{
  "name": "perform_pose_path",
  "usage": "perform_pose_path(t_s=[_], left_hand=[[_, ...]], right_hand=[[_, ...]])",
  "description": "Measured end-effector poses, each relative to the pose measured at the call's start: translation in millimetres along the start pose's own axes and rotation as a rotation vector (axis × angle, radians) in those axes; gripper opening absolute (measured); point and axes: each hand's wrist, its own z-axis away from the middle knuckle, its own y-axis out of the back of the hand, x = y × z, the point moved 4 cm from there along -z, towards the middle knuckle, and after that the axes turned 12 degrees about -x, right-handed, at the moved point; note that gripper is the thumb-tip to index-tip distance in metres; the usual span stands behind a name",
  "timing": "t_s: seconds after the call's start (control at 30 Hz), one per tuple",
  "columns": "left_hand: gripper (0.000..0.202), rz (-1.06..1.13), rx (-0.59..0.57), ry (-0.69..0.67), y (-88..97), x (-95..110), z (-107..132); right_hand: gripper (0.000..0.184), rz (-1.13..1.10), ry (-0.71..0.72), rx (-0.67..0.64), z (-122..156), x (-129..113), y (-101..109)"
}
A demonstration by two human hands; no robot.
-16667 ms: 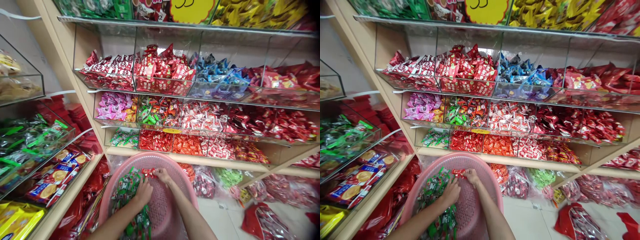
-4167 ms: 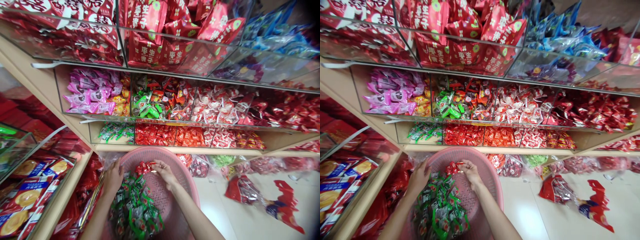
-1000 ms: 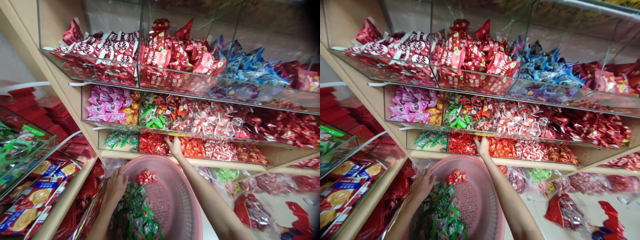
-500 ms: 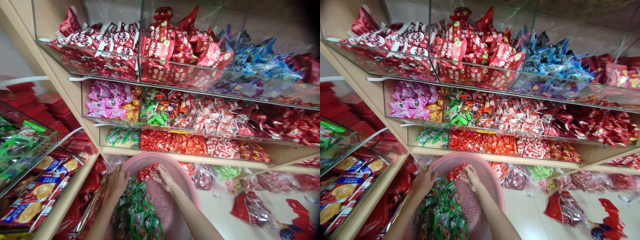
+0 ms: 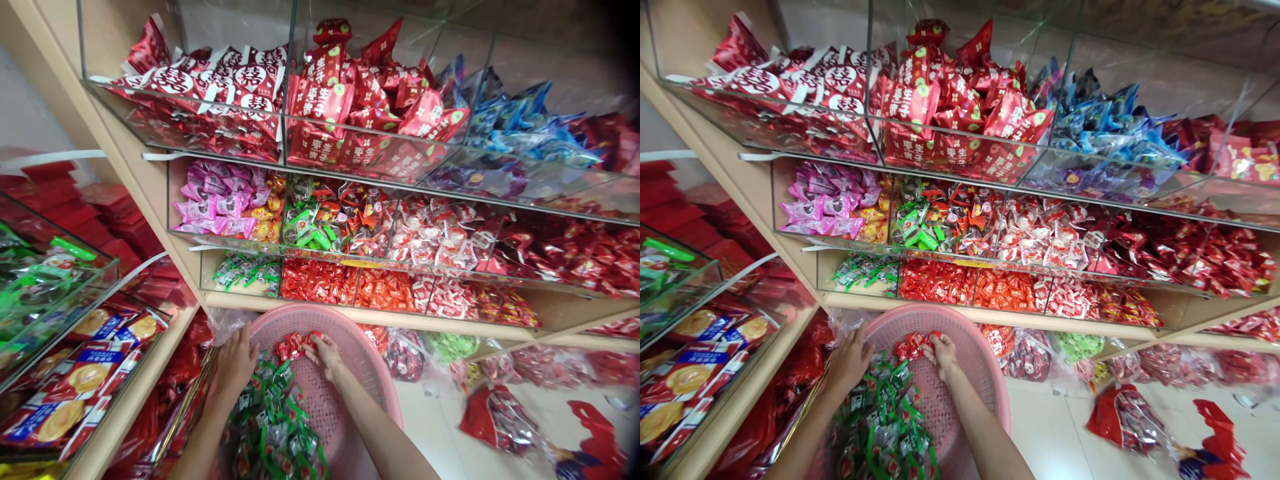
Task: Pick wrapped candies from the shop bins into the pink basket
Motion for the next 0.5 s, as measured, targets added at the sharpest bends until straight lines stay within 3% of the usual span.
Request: perform_pose_path(t_s=[0.13, 0.3, 0.5], left_hand=[[0.049, -0.009, 0.010, -0.005, -0.2, -0.4, 0.0], [0.048, -0.014, -0.001, 0.001, -0.1, 0.3, -0.1], [0.047, -0.011, -0.013, 0.010, -0.2, 0.3, -0.1]], right_hand=[[0.038, -0.113, 0.030, 0.063, -1.6, 7.6, -5.1], [0.038, -0.190, 0.062, 0.114, -0.9, 11.8, -8.4], [0.045, -0.224, 0.142, 0.098, 0.9, 7.4, -10.2]])
